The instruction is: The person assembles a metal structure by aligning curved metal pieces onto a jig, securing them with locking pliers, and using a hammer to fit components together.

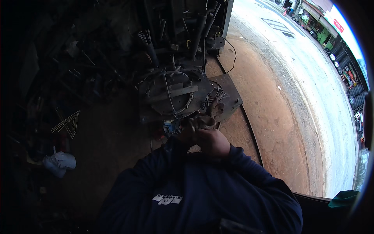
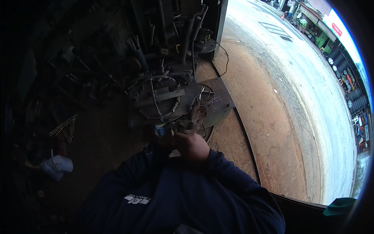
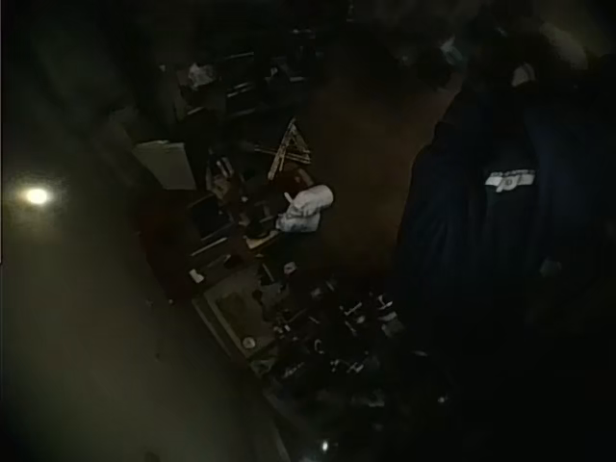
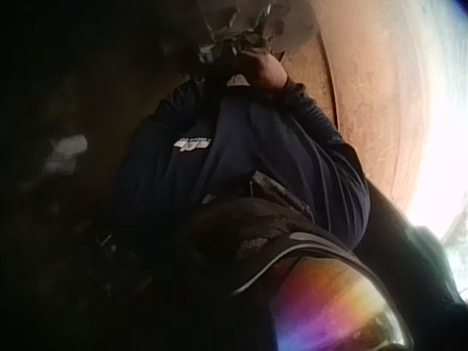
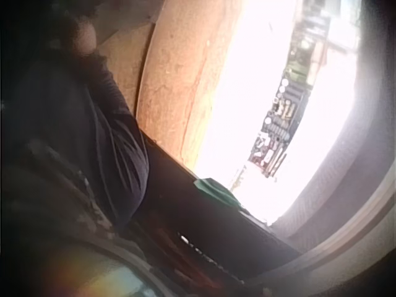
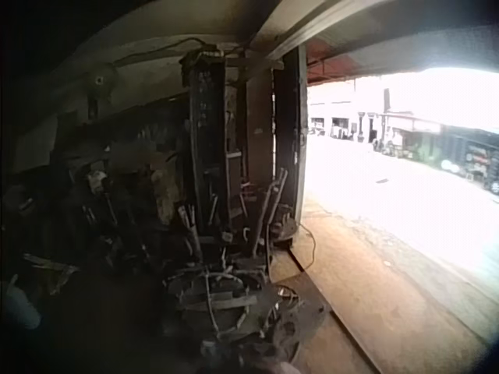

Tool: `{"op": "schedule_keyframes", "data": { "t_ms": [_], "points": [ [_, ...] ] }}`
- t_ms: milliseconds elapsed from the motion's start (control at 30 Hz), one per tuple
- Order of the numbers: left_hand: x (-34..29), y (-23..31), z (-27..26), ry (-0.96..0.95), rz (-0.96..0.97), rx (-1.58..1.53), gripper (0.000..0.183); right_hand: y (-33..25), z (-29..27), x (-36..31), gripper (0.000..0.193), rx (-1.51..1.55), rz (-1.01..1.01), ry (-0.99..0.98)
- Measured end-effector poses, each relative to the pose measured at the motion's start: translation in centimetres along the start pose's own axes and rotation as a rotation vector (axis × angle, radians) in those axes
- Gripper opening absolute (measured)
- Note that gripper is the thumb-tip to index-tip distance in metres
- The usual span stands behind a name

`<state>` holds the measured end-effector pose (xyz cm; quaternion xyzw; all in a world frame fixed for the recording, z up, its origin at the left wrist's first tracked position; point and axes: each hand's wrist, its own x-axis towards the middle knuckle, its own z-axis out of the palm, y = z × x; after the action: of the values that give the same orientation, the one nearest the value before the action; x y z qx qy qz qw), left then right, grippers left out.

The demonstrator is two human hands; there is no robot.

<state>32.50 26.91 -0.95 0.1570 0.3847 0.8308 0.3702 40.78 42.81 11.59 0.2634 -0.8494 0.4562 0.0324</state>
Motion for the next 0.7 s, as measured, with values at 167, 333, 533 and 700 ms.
{"op": "schedule_keyframes", "data": {
  "t_ms": [167,333,533,700],
  "points": [
    [3.3,2.0,2.5,-0.435,-0.012,-0.498,0.05,-0.5,-1.5,0.2,0.008,0.307,0.36,0.128],
    [4.2,7.4,10.2,-0.205,0.009,0.456,0.038,-0.9,-0.9,-1.0,0.009,-0.04,0.097,0.057],
    [5.7,5.2,9.5,-0.155,0.34,0.606,0.042,0.0,-0.9,-0.9,0.018,-0.225,0.048,0.056],
    [8.1,6.2,9.0,-0.278,0.759,0.596,0.048,0.6,-0.1,-1.0,0.022,-0.425,0.105,0.257]
  ]
}}
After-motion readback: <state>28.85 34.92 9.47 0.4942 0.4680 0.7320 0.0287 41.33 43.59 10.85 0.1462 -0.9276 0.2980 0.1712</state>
